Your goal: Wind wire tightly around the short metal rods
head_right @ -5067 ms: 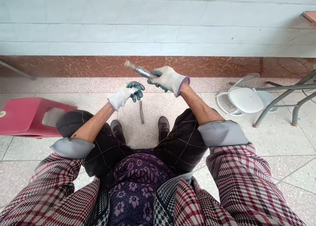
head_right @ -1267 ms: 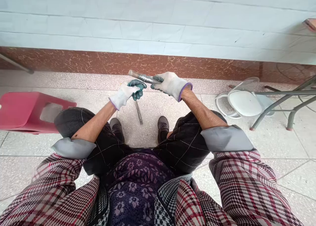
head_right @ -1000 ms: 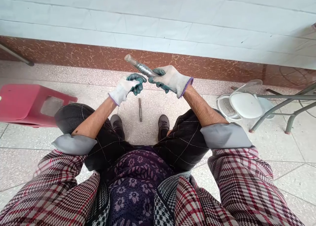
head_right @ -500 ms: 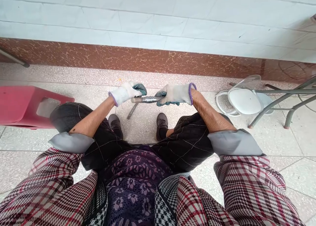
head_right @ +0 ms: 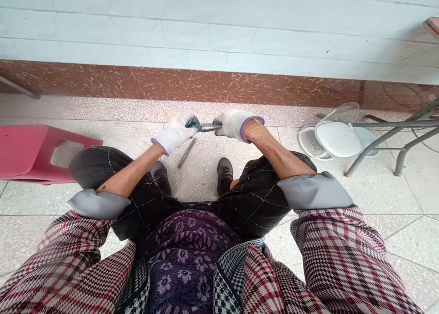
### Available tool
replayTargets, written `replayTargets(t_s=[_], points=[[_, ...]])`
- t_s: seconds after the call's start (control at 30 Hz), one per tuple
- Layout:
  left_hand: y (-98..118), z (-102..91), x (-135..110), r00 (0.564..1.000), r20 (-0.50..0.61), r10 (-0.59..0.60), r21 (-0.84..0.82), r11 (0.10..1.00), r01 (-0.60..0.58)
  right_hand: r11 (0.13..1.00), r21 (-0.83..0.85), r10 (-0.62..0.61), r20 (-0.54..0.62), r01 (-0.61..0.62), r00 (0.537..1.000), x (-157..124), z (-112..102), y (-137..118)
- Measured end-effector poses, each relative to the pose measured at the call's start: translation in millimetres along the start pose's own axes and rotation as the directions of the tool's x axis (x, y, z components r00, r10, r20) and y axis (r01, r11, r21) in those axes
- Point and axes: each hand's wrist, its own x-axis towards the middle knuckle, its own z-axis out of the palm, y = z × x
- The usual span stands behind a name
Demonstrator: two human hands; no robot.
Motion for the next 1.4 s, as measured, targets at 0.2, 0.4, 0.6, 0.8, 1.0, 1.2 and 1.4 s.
replayTargets(t_s=[0.2,0.4,0.6,0.8,1.0,1.2,1.4], points=[[2.6,-4.1,4.1,0.983,-0.168,-0.077,-0.236,0.971,0.036,0.973,-0.222,0.054,-0.068,-0.068,0.996,6.1,-12.7,-24.8],[12.1,-17.1,1.0,0.985,-0.169,-0.023,-0.329,0.944,-0.034,0.989,-0.145,0.0,-0.116,-0.017,0.993,8.5,-9.6,-43.8],[34.1,-22.3,-6.8,0.969,-0.121,-0.214,-0.528,0.841,0.12,0.996,-0.085,-0.025,-0.209,0.007,0.978,11.9,-11.5,-58.5],[30.8,-24.1,-3.4,0.957,-0.081,-0.28,-0.558,0.808,0.189,0.996,0.089,0.029,-0.165,-0.014,0.986,1.1,-16.1,-64.8],[26.1,-28.7,-2.8,0.996,0.016,-0.082,-0.584,0.808,0.076,0.842,0.53,0.045,0.12,-0.103,0.992,-11.7,-18.4,-58.0],[27.5,-20.6,1.8,0.981,-0.123,-0.151,-0.506,0.86,0.069,0.976,0.208,-0.03,-0.151,0.061,0.988,-4.7,-14.9,-61.0],[34.3,-19.8,9.4,0.966,-0.189,-0.179,-0.48,0.875,0.068,0.943,-0.332,-0.119,-0.307,0.011,0.944,4.4,-17.9,-74.9]])
